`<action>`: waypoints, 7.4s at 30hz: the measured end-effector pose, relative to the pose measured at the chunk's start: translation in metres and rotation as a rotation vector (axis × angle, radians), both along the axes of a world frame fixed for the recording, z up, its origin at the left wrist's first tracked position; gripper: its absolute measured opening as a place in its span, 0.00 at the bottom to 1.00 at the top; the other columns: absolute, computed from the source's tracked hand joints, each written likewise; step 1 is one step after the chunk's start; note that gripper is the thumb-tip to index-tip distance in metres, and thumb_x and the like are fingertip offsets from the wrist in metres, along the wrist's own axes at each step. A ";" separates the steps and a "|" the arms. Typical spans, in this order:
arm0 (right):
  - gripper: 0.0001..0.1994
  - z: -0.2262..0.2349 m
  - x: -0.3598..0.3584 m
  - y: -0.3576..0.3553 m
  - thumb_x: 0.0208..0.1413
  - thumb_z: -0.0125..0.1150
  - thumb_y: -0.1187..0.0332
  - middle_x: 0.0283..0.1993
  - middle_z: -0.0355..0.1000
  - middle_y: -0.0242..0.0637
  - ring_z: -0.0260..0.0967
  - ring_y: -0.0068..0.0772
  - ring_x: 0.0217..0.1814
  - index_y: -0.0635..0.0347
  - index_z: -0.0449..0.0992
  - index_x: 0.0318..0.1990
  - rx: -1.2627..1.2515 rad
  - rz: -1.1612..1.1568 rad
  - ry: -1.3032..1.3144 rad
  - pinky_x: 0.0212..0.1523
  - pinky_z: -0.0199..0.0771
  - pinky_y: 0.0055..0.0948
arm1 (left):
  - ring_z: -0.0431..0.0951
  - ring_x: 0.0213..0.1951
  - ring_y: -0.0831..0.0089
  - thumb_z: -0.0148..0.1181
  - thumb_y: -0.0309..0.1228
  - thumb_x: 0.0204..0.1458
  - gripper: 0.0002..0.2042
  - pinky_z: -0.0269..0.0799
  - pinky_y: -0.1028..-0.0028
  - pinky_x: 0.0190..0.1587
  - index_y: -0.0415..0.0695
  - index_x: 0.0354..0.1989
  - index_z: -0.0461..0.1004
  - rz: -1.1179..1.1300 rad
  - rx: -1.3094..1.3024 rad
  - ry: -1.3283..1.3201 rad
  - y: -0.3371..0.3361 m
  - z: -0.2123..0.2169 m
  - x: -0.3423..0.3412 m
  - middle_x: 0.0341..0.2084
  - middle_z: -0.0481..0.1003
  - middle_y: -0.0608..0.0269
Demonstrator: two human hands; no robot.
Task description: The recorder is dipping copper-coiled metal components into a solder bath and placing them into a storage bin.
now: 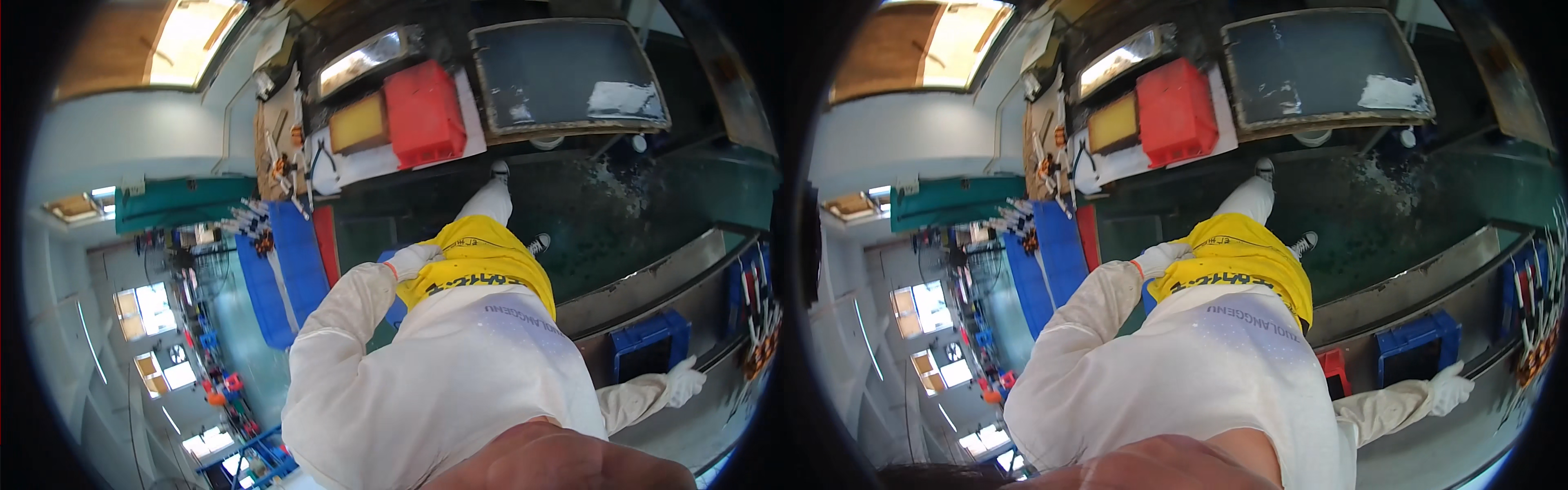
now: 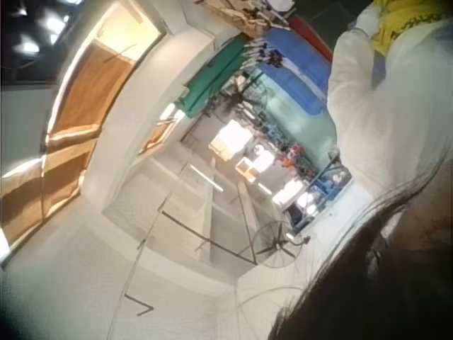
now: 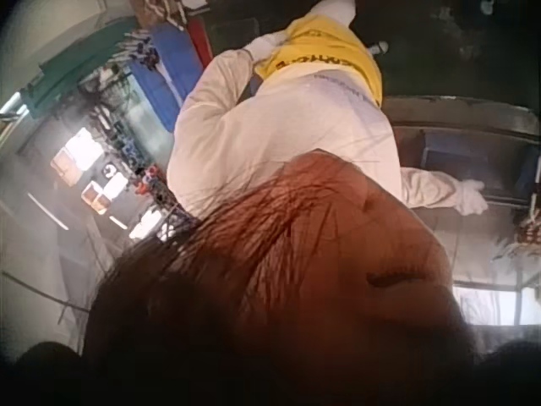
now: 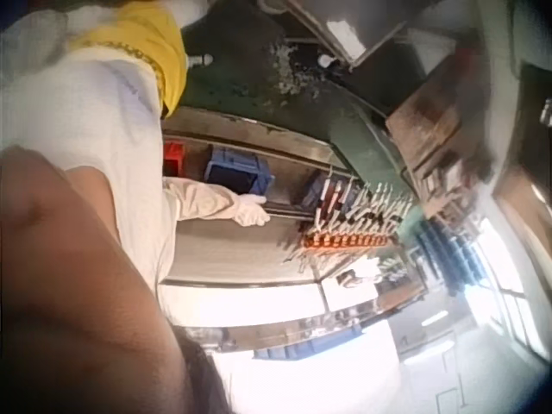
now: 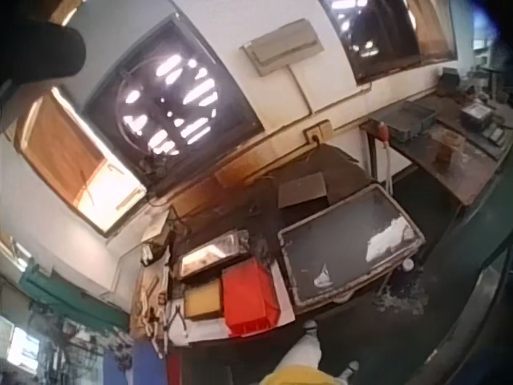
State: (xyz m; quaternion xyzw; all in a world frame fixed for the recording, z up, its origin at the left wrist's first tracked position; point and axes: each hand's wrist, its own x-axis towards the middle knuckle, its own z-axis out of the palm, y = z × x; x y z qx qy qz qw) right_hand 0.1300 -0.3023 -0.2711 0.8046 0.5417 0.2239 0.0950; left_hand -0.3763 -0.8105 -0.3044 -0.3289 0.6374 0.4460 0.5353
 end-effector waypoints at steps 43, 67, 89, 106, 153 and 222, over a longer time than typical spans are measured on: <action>0.29 -0.142 -0.347 -0.425 0.57 0.65 0.51 0.68 0.65 0.50 0.61 0.51 0.71 0.54 0.71 0.63 -0.621 0.918 0.934 0.70 0.59 0.40 | 0.74 0.59 0.49 0.49 0.60 0.60 0.34 0.67 0.61 0.62 0.40 0.59 0.72 -0.919 -0.066 0.902 -0.255 -0.103 -0.187 0.54 0.77 0.43; 0.24 -0.088 -0.384 -0.382 0.62 0.61 0.50 0.45 0.78 0.39 0.75 0.33 0.51 0.60 0.75 0.55 -0.385 0.642 1.051 0.54 0.72 0.28 | 0.80 0.45 0.62 0.64 0.39 0.57 0.18 0.75 0.65 0.51 0.42 0.52 0.75 -0.385 0.187 1.178 -0.254 -0.068 -0.214 0.41 0.80 0.55; 0.40 0.008 -0.649 -0.408 0.50 0.68 0.43 0.69 0.63 0.48 0.60 0.54 0.71 0.55 0.65 0.67 -0.204 1.511 0.305 0.70 0.61 0.46 | 0.80 0.43 0.45 0.58 0.45 0.59 0.17 0.73 0.51 0.48 0.46 0.45 0.80 -1.048 -0.314 1.513 -0.218 -0.041 -0.321 0.38 0.81 0.46; 0.38 -0.007 -0.646 -0.406 0.47 0.71 0.45 0.63 0.69 0.48 0.65 0.50 0.67 0.61 0.69 0.61 0.056 1.621 0.438 0.69 0.62 0.45 | 0.80 0.40 0.43 0.52 0.45 0.62 0.17 0.73 0.50 0.45 0.46 0.46 0.78 -1.128 -0.273 1.469 -0.211 -0.032 -0.334 0.35 0.81 0.45; 0.24 0.033 -0.572 -0.420 0.48 0.71 0.67 0.58 0.71 0.47 0.69 0.54 0.61 0.56 0.75 0.55 -0.237 1.727 1.005 0.62 0.70 0.46 | 0.78 0.29 0.62 0.58 0.36 0.52 0.08 0.72 0.60 0.36 0.44 0.31 0.77 -1.937 -0.198 1.714 -0.142 0.310 -0.160 0.27 0.77 0.59; 0.24 0.020 -0.553 -0.421 0.50 0.70 0.64 0.62 0.70 0.45 0.69 0.52 0.63 0.53 0.74 0.57 -0.246 1.641 0.930 0.61 0.72 0.42 | 0.79 0.26 0.68 0.57 0.36 0.55 0.08 0.72 0.66 0.26 0.47 0.29 0.75 -2.065 -0.308 1.595 -0.149 0.335 -0.180 0.22 0.74 0.65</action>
